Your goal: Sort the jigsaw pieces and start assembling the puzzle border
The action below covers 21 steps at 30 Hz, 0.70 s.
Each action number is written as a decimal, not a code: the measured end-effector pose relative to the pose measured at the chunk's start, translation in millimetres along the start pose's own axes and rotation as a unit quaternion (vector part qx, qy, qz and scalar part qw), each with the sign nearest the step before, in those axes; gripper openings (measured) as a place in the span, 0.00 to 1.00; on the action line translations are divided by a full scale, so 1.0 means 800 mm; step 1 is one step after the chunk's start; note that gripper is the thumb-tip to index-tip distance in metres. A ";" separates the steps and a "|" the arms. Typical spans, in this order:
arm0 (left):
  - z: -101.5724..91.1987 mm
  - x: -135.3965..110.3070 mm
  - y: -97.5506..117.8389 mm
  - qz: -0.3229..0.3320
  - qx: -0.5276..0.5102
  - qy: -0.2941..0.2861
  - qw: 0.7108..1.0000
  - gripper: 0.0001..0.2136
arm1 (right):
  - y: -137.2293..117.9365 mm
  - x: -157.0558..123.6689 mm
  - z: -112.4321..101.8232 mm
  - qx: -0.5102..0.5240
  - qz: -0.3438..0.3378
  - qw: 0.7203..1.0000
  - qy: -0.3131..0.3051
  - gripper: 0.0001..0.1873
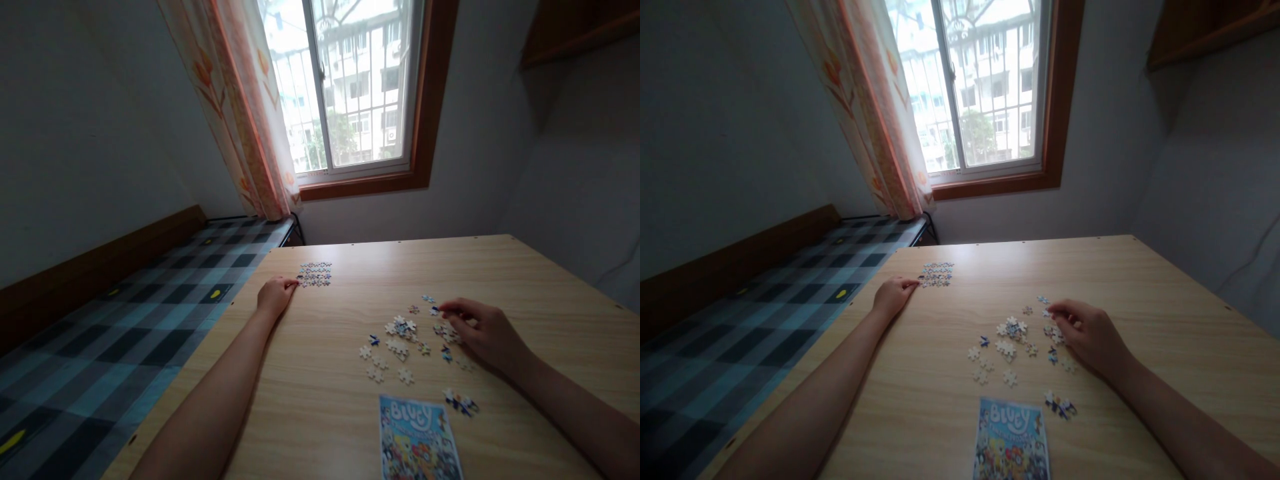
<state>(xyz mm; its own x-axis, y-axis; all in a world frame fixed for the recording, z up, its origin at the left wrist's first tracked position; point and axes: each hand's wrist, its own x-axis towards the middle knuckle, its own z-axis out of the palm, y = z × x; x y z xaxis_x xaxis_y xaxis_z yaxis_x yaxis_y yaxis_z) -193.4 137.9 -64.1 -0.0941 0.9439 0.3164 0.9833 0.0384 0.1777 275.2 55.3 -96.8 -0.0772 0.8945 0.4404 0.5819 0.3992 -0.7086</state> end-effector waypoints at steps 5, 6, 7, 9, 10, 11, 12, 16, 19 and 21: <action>0.002 0.003 -0.005 -0.005 -0.037 0.019 0.999 0.13 | 0.003 0.000 -0.001 -0.008 0.002 1.000 -0.003 0.12; 0.003 0.004 -0.005 -0.010 -0.043 0.024 0.999 0.13 | 0.003 0.000 0.000 -0.006 0.004 1.000 -0.004 0.12; 0.003 0.005 -0.006 -0.016 -0.046 0.029 0.998 0.13 | 0.004 0.000 0.000 -0.003 0.006 1.000 -0.005 0.12; 0.004 0.006 -0.007 -0.024 -0.047 0.035 0.998 0.14 | 0.005 0.000 0.001 0.001 0.007 1.000 -0.005 0.12; 0.004 0.006 -0.007 -0.026 -0.047 0.034 0.998 0.14 | 0.005 0.000 0.001 0.002 0.006 1.000 -0.005 0.12; 0.004 0.006 -0.007 -0.026 -0.047 0.032 0.998 0.13 | 0.005 0.000 0.001 0.001 0.005 1.000 -0.006 0.12; 0.005 0.006 -0.007 -0.025 -0.045 0.030 0.998 0.13 | 0.005 0.000 0.001 0.000 0.004 1.000 -0.006 0.12; 0.004 0.006 -0.003 -0.014 -0.023 0.013 1.000 0.13 | 0.003 0.000 0.001 -0.004 0.004 1.000 -0.005 0.12; 0.002 0.006 -0.001 -0.008 -0.009 0.000 1.000 0.14 | 0.000 0.001 0.000 -0.011 0.004 1.000 -0.005 0.12; 0.002 0.008 -0.001 -0.004 -0.003 -0.002 1.000 0.14 | -0.002 0.002 0.000 -0.012 0.002 1.000 -0.004 0.12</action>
<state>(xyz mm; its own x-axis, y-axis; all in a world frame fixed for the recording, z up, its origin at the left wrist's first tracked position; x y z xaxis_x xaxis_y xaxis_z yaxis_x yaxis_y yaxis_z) -194.7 144.1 -63.9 -0.1018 0.9447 0.3119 0.9815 0.0443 0.1860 274.2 55.9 -94.9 -0.0813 0.8976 0.4333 0.6020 0.3907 -0.6964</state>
